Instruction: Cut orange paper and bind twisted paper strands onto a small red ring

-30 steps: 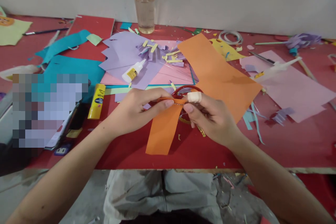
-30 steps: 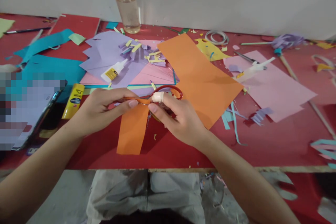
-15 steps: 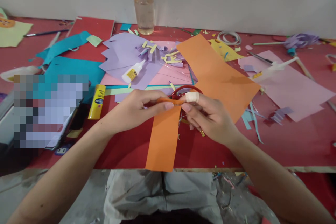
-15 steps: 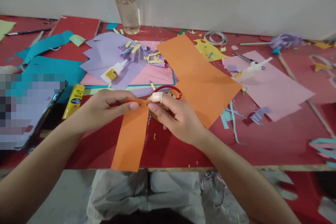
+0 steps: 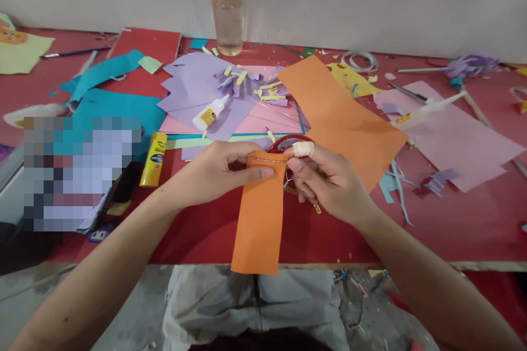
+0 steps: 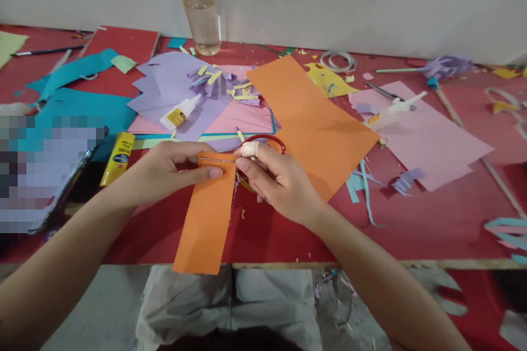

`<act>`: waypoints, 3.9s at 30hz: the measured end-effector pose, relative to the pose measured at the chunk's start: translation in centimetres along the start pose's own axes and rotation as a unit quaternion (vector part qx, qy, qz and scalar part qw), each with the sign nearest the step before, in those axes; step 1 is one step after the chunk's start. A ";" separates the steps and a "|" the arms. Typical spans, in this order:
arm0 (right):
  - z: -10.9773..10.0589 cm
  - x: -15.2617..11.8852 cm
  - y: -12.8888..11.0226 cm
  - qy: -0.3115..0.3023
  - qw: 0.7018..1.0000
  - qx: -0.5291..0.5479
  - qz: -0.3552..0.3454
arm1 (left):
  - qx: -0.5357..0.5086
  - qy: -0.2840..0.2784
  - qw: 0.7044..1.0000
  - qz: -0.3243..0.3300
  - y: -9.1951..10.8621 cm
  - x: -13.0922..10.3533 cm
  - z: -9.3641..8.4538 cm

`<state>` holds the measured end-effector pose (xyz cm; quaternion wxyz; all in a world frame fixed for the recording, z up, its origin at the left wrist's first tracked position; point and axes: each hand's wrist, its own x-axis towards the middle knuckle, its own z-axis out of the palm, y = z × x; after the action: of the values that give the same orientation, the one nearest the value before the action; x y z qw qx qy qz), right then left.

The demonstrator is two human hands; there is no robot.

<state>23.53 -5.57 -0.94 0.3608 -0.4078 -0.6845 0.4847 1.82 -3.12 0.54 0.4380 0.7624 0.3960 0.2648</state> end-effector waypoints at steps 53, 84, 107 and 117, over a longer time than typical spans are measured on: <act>-0.1 0.2 0.2 0.034 0.998 0.037 -0.030 | 0.009 0.031 0.998 0.063 -0.7 0.2 0.6; -0.1 0.8 -0.1 0.060 0.976 0.191 0.089 | -0.024 0.173 0.978 0.111 -0.8 0.0 3.2; -0.8 0.4 0.1 -0.012 0.980 0.195 0.035 | -0.078 0.229 0.970 0.032 -1.0 0.1 2.6; -1.2 -0.1 -0.1 -0.023 0.999 -0.010 -0.035 | -0.240 0.198 0.949 -0.042 -1.5 0.6 2.3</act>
<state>24.61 -5.19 -0.55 0.3575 -0.3762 -0.7110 0.4745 3.29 -3.22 -1.84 0.5313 0.5496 0.4308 0.4796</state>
